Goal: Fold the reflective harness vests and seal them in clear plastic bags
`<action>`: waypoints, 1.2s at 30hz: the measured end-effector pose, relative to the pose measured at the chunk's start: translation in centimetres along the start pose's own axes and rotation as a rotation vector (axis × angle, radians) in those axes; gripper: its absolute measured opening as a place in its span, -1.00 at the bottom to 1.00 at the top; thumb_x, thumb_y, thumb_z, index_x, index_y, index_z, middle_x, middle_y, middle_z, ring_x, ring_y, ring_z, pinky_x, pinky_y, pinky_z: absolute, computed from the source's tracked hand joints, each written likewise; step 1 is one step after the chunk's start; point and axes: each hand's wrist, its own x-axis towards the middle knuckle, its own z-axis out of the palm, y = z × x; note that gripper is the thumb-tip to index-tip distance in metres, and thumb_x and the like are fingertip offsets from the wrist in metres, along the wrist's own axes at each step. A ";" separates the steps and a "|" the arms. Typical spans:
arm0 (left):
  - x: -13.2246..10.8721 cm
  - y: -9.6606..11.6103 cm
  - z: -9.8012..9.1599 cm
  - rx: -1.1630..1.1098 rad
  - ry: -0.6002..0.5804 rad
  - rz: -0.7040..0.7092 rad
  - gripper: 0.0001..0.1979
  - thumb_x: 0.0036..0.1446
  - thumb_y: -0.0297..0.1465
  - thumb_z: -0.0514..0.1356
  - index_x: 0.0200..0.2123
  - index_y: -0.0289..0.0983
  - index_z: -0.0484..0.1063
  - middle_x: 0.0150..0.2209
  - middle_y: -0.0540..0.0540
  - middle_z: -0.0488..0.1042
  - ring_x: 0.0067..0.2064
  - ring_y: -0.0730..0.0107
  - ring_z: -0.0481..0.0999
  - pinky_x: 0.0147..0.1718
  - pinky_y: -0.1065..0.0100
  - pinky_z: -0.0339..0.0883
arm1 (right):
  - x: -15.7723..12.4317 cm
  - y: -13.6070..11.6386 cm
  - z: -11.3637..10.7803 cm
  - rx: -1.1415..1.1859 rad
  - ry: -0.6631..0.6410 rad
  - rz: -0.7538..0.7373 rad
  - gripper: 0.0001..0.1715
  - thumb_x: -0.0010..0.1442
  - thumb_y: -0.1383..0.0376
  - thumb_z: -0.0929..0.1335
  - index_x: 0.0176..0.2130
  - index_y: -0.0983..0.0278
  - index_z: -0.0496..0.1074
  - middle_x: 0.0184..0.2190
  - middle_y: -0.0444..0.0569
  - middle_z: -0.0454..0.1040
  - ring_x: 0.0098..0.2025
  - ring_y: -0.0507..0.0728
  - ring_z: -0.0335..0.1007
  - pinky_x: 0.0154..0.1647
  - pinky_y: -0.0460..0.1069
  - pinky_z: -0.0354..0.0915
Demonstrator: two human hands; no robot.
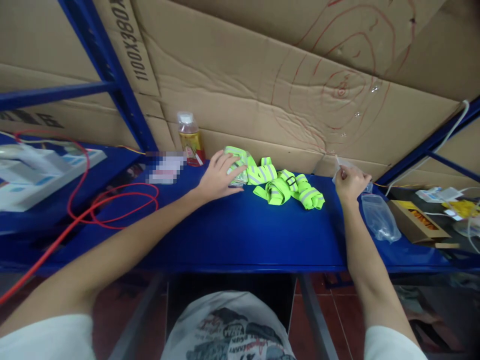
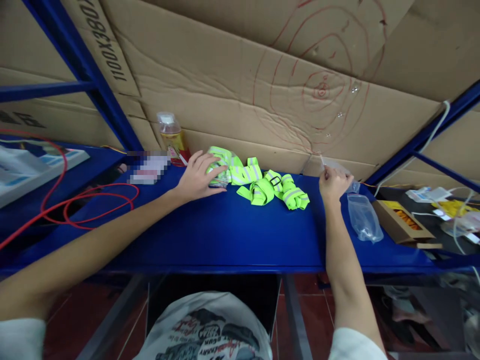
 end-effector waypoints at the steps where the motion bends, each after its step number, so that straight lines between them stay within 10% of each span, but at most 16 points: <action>1: -0.3 0.6 -0.3 0.009 0.014 0.023 -0.40 0.28 -0.08 0.39 0.33 -0.10 0.49 0.35 -0.30 0.46 0.45 -0.25 0.35 0.51 -0.35 0.04 | -0.1 -0.7 -0.4 0.036 0.062 -0.039 -0.60 0.39 0.26 0.28 -0.03 0.32 0.67 -0.41 0.03 0.49 -0.25 0.25 0.43 0.06 0.22 0.19; 5: -1.5 2.7 -0.9 -0.009 0.025 0.117 -0.55 0.34 -0.29 0.31 0.27 -0.07 0.52 0.34 -0.22 0.48 0.47 -0.13 0.35 0.48 -0.27 0.16 | -1.2 -6.5 -2.0 0.197 0.274 -0.265 -0.62 0.50 0.20 0.27 -0.02 0.26 0.64 -0.48 -0.06 0.43 -0.32 0.23 0.44 -0.04 0.14 0.23; 10: -1.7 3.3 -0.3 -0.057 -0.049 -0.010 -0.56 0.34 -0.30 0.26 0.24 -0.24 0.52 0.34 -0.35 0.44 0.49 -0.25 0.27 0.48 -0.32 0.15 | -2.7 -12.9 -1.7 0.247 0.170 -0.652 -0.74 0.45 0.28 0.33 -0.06 0.20 0.64 -0.40 -0.06 0.56 -0.24 0.19 0.49 -0.04 0.09 0.21; 22: -1.7 3.4 -0.3 -0.186 -0.163 -0.177 -0.53 0.32 -0.29 0.22 0.27 -0.20 0.49 0.38 -0.31 0.39 0.57 -0.22 0.13 0.58 -0.35 -0.13 | -1.3 -3.9 -2.4 -0.031 -0.297 -0.188 -0.69 0.24 0.14 0.33 -0.41 0.25 0.54 -0.31 0.12 0.63 -0.22 0.26 0.47 -0.06 0.14 0.21; 27: -1.8 3.7 -0.1 -0.194 -0.167 -0.192 -0.53 0.32 -0.29 0.23 0.27 -0.16 0.49 0.40 -0.26 0.36 0.58 -0.22 0.09 0.58 -0.36 -0.15 | -2.8 -8.2 -3.7 0.143 -0.315 -0.330 -0.48 0.40 -0.01 0.31 -0.39 0.26 0.59 -0.33 0.11 0.63 -0.17 0.27 0.56 0.05 0.14 0.28; 31: -1.8 3.6 -0.2 -0.178 -0.178 -0.188 -0.52 0.32 -0.27 0.23 0.28 -0.17 0.48 0.41 -0.28 0.36 0.57 -0.23 0.09 0.58 -0.36 -0.16 | -6.0 -14.4 -4.7 0.375 -0.579 -0.641 -0.39 0.37 -0.17 0.40 0.10 0.20 0.65 -0.02 0.12 0.68 -0.01 0.33 0.60 0.01 0.11 0.40; 36: -1.6 3.8 -0.4 -0.164 -0.184 -0.189 -0.51 0.31 -0.28 0.23 0.28 -0.21 0.48 0.42 -0.31 0.35 0.58 -0.24 0.09 0.57 -0.36 -0.16 | -8.6 -17.6 -3.8 0.312 -0.623 -0.585 -0.40 0.32 0.00 0.46 0.22 0.22 0.59 0.09 0.21 0.59 -0.04 0.37 0.61 -0.03 0.15 0.47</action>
